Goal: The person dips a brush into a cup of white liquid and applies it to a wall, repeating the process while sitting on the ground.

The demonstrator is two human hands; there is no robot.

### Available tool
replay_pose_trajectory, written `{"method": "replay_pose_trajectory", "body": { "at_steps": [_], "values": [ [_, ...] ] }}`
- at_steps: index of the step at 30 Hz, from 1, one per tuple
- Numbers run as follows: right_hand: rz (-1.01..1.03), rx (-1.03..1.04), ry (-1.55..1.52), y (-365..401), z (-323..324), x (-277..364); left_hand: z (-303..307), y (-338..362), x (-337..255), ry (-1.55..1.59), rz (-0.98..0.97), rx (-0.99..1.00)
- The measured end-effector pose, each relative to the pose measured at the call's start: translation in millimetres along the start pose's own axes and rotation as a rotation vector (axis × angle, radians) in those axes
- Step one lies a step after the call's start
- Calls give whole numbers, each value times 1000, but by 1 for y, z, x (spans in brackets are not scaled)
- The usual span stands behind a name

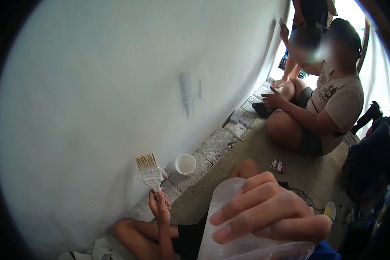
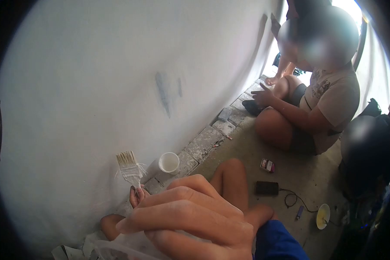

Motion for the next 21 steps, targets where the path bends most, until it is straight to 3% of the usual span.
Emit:
{"method": "replay_pose_trajectory", "body": {
  "at_steps": [6, 8, 9, 11, 15, 17, 21],
  "values": [
    [54, -94, 67, -10, 4, 8, 1, -1, 6, 17, 26, 42],
    [312, -21, 103, -25, -3, 28, -1, 0, 2, -11, 13, 41],
    [315, -22, 104, -20, -3, 29, -1, -1, 1, -11, 10, 43],
    [112, -78, 141, -10, 4, 13, -3, 0, 0, -34, 11, 43],
    [75, -54, 185, -15, 4, 7, -1, -2, 3, -32, 12, 36],
    [444, -83, 74, -20, 1, 28, -1, 0, 1, -55, 26, 37],
    [440, -69, 122, -21, -1, 36, 1, 0, 2, -82, 17, 38]
  ]
}}
Point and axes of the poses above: each hand's wrist, its own y-axis away from the middle knuckle, its own z-axis out of the back of the hand, x = y × z, the point moved 10 cm from there along -y, towards the middle knuckle, and after that the axes turned 15 degrees about z, right-handed, at the moved point
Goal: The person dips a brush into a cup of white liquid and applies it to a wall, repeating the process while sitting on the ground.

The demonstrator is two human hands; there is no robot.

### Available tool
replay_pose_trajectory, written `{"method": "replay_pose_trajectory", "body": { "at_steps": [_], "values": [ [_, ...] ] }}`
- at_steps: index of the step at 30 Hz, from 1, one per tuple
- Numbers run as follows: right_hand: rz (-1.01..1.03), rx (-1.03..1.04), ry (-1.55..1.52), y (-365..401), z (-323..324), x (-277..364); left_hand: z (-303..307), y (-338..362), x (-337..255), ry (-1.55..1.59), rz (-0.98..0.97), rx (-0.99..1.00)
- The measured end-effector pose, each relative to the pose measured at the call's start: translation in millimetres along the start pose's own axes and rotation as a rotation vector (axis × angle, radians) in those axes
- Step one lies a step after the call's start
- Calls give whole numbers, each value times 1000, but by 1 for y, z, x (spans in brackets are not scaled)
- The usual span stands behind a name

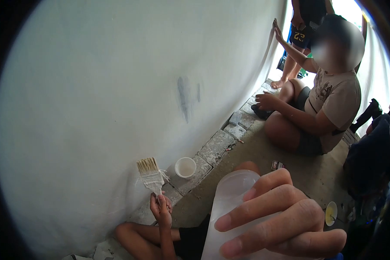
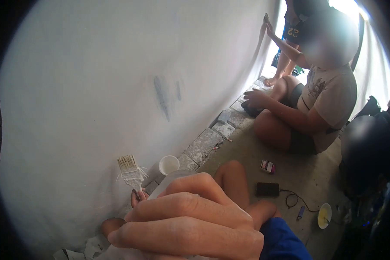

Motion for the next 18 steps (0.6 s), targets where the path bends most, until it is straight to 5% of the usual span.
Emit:
{"method": "replay_pose_trajectory", "body": {
  "at_steps": [2, 6, 8, 12, 14, 18],
  "values": [
    [-335, 3, 63, 13, 4, -18, -3, -1, -4, 6, -9, -1],
    [13, -3, -25, 2, 1, 0, -4, 0, -6, 26, -29, -10],
    [-369, 70, 63, 17, 3, -17, 0, -1, -1, 33, -1, -45],
    [-360, 117, 27, 16, -1, -24, 2, -1, 2, 20, 60, -81],
    [49, -31, 30, 2, 0, -7, 5, -1, 3, 13, 57, -119],
    [160, 34, 26, 6, 2, -6, 2, 0, -2, 33, 75, -127]
  ]
}}
Point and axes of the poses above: each hand's wrist, its own y-axis away from the middle knuckle, its own z-axis out of the back of the hand, x = y × z, the point moved 10 cm from there along -y, towards the middle knuckle, and after that the axes turned 15 degrees about z, right-handed, at the moved point
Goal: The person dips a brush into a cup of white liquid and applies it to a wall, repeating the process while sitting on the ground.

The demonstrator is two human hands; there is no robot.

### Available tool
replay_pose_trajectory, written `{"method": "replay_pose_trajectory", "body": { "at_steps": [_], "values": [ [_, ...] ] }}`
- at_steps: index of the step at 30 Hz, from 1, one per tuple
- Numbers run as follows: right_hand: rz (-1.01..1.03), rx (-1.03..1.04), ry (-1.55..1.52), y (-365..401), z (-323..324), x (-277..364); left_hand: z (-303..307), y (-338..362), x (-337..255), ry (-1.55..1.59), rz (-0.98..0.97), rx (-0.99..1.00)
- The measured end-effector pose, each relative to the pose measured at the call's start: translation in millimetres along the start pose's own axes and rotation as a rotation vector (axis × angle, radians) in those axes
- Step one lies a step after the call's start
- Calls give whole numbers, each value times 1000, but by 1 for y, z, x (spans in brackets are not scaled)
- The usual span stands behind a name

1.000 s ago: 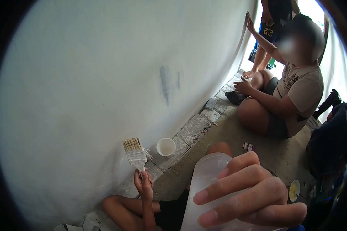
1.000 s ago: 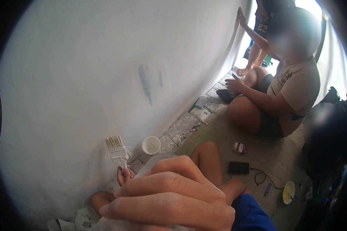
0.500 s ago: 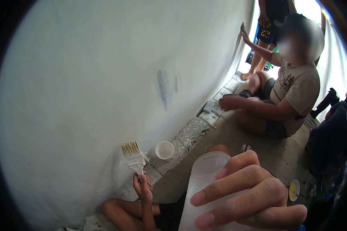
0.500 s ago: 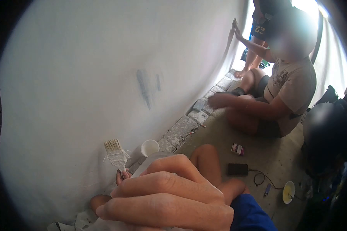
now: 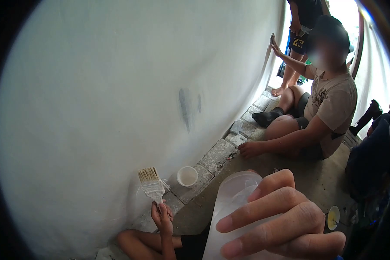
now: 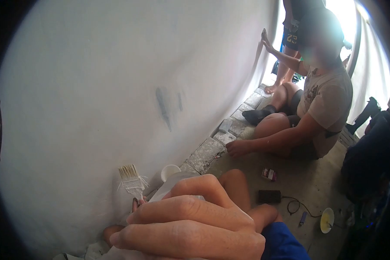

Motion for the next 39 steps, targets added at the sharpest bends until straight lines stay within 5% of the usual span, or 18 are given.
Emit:
{"method": "replay_pose_trajectory", "body": {
  "at_steps": [5, 8, 21, 23, 24, 26, 33, 36, 39],
  "values": [
    [1, -136, 53, -6, 3, 1, -9, 5, -11, 34, 30, 75],
    [-26, 24, 46, -6, 3, -2, -9, 6, -12, 43, 27, 93],
    [-69, -57, 61, -6, 2, -2, -8, 1, -7, 76, -32, 89],
    [-38, -16, 27, -1, 2, -2, -12, 38, -35, -157, 613, -361],
    [-38, -19, 27, -1, 2, -2, 4, 27, -5, -158, 611, -364],
    [-13, -18, 29, -2, 3, -1, 8, -9, 25, 62, -45, 76],
    [125, -106, 60, -9, 3, 7, 10, -12, 30, 95, -34, 83],
    [-22, 10, 33, -9, -6, 1, 13, -14, 31, 54, -74, 55],
    [-93, -166, 58, -8, 0, -4, 11, -13, 31, 68, -48, 87]
  ]
}}
Point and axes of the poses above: each hand's wrist, its own y-axis away from the middle knuckle, its own z-axis out of the back of the hand, x = y × z, the point moved 10 cm from there along -y, towards the middle knuckle, and after that the axes turned 15 degrees about z, right-handed, at the moved point
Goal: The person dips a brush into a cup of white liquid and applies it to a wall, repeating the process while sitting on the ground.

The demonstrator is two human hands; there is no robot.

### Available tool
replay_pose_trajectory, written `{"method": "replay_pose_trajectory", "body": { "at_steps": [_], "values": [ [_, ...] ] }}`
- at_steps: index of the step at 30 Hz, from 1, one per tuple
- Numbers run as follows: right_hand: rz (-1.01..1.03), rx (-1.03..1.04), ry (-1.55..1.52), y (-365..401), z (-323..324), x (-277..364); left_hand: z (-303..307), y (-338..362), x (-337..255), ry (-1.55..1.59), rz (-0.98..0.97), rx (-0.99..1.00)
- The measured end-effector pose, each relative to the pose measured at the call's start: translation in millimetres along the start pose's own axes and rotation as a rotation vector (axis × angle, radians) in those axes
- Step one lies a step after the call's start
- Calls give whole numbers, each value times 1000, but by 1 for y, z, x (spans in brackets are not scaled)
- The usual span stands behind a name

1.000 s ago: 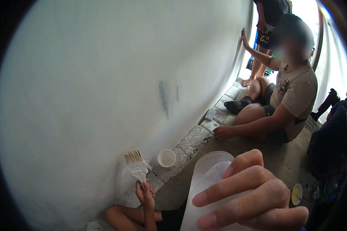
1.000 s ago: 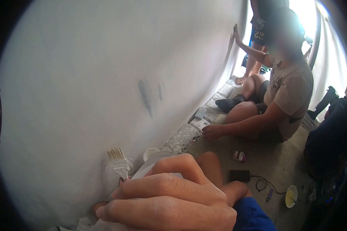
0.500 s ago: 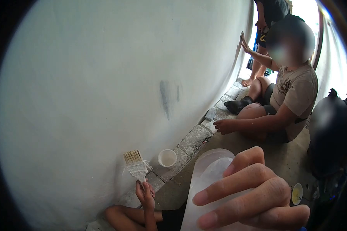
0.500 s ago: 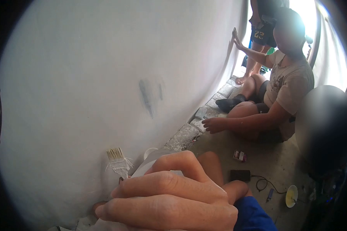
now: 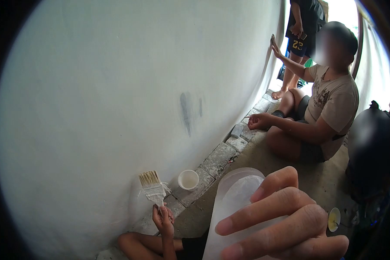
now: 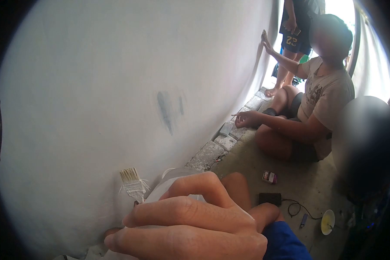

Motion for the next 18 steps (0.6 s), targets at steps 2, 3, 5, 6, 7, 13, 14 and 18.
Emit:
{"method": "replay_pose_trajectory", "body": {
  "at_steps": [2, 3, 5, 6, 7, 13, 14, 18],
  "values": [
    [101, 7, -37, 0, 0, 5, 1, -1, 2, 8, 1, -16],
    [102, 8, -37, -1, -1, 7, 1, -1, 2, 9, 0, -15],
    [-19, -13, 24, 0, -1, 2, 2, -1, 2, 13, 6, -21],
    [-17, -12, 24, 2, 3, -1, 1, -1, 2, 14, 5, -19],
    [38, 28, -15, 6, 5, 0, 1, -1, 2, 27, -1, -12],
    [-91, 170, -13, 5, 6, 0, 3, -3, 4, 13, -12, -2],
    [-295, 259, -23, 12, 2, -13, 3, -3, 6, 14, -7, -1],
    [-369, -2, -147, 19, 5, -18, 2, -3, 5, 9, -7, 4]
  ]
}}
Point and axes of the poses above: each hand's wrist, its own y-axis away from the middle knuckle, its own z-axis out of the back of the hand, x = y × z, the point moved 10 cm from there along -y, towards the middle knuckle, and after that the axes turned 15 degrees about z, right-handed, at the moved point
